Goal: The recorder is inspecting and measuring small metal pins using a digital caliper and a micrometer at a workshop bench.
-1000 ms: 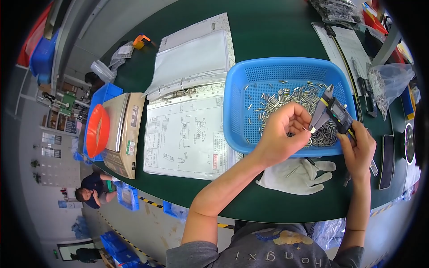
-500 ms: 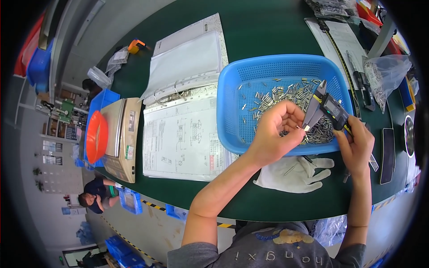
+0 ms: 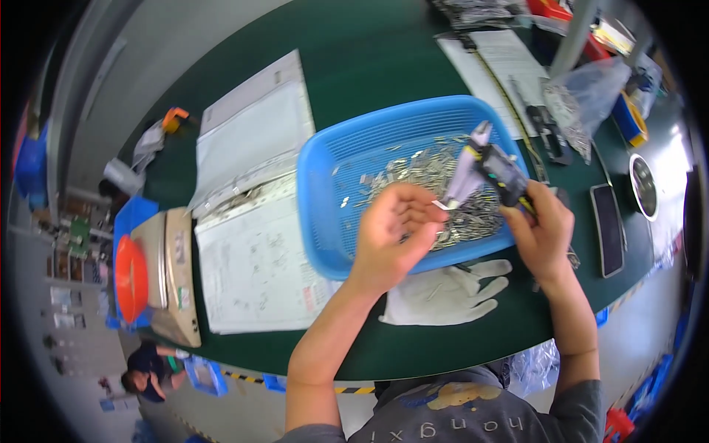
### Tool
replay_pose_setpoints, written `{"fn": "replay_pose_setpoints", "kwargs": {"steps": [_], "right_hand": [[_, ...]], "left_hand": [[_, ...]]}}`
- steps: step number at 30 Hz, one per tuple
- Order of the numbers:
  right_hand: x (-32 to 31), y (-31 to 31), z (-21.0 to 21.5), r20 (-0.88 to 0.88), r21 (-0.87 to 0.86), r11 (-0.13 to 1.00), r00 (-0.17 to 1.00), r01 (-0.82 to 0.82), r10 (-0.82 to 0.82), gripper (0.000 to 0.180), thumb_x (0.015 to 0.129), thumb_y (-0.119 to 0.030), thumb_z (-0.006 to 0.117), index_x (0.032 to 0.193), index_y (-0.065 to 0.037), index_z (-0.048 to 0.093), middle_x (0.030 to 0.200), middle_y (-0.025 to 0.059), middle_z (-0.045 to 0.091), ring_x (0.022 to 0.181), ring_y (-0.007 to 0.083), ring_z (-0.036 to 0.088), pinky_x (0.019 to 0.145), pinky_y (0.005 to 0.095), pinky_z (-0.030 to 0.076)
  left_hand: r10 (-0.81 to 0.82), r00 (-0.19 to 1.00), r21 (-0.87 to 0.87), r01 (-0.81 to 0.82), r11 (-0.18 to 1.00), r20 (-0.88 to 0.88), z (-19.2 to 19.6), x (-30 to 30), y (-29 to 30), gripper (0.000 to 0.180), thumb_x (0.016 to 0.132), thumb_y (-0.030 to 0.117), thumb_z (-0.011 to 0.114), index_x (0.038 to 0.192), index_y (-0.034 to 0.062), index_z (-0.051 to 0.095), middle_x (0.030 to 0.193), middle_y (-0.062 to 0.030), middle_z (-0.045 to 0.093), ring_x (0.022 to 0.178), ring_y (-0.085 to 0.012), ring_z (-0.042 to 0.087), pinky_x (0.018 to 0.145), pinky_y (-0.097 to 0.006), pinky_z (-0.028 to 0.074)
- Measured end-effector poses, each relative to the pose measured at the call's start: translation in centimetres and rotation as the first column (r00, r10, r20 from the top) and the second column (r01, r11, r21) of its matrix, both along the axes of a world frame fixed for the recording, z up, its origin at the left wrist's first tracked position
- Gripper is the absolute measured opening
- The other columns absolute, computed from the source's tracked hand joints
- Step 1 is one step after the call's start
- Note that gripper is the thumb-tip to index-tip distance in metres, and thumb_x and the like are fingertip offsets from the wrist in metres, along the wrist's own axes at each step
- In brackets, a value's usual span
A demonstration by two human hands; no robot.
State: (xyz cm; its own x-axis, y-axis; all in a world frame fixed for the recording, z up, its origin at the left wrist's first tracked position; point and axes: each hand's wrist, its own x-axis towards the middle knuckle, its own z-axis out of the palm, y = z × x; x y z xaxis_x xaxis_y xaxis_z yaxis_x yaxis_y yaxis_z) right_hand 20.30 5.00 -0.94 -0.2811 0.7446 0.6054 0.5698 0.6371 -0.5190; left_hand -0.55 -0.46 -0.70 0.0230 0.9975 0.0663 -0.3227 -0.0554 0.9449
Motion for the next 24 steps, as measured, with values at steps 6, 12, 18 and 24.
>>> {"fn": "replay_pose_setpoints", "kwargs": {"steps": [6, 12, 18, 24], "right_hand": [[-0.06, -0.02, 0.23, 0.014, 0.014, 1.000, 1.000, -0.002, 0.002, 0.033, 0.064, -0.015, 0.076, 0.087, -0.001, 0.057, 0.064, 0.0085, 0.055, 0.046, 0.0183, 0.049, 0.042, 0.0280, 0.038], [0.10, 0.05, 0.12, 0.008, 0.042, 0.999, 1.000, -0.012, 0.012, 0.033, 0.063, -0.017, 0.076, 0.086, -0.002, 0.057, 0.065, 0.0079, 0.056, 0.047, 0.0193, 0.051, 0.043, 0.0277, 0.040], [0.09, 0.05, -0.03, 0.008, 0.048, 0.999, 1.000, -0.016, 0.016, 0.034, 0.064, -0.020, 0.076, 0.086, -0.003, 0.057, 0.064, 0.0071, 0.054, 0.048, 0.0212, 0.052, 0.042, 0.0287, 0.040], [0.17, 0.00, 0.01, 0.013, 0.063, 0.998, 1.000, -0.008, 0.007, 0.034, 0.064, -0.022, 0.075, 0.086, -0.004, 0.057, 0.062, 0.0069, 0.054, 0.048, 0.0224, 0.053, 0.042, 0.0302, 0.040]], "left_hand": [[0.042, 0.999, 0.003, -0.042, 0.999, -0.007, 0.11, -0.03, -0.01, 0.020, 0.079, -0.001, 0.058, 0.098, -0.0006, 0.050, 0.091, -0.0104, 0.059, 0.082, -0.0142, 0.059, 0.076, -0.027, 0.049], [0.069, 0.997, -0.007, -0.069, 0.998, -0.024, 0.22, -0.02, 0.07, 0.015, 0.082, 0.005, 0.059, 0.093, 0.0006, 0.051, 0.087, -0.0084, 0.060, 0.078, -0.0134, 0.059, 0.072, -0.027, 0.049], [0.060, 0.998, -0.013, -0.060, 0.998, 0.017, 0.26, -0.15, 0.03, 0.015, 0.082, 0.003, 0.061, 0.092, -0.0015, 0.052, 0.087, -0.0092, 0.059, 0.079, -0.0129, 0.058, 0.074, -0.026, 0.049], [0.058, 0.998, -0.031, -0.057, 0.998, 0.024, 0.44, -0.12, -0.02, 0.015, 0.081, 0.003, 0.061, 0.092, -0.0014, 0.052, 0.087, -0.0096, 0.060, 0.078, -0.0129, 0.058, 0.074, -0.026, 0.049]]}}
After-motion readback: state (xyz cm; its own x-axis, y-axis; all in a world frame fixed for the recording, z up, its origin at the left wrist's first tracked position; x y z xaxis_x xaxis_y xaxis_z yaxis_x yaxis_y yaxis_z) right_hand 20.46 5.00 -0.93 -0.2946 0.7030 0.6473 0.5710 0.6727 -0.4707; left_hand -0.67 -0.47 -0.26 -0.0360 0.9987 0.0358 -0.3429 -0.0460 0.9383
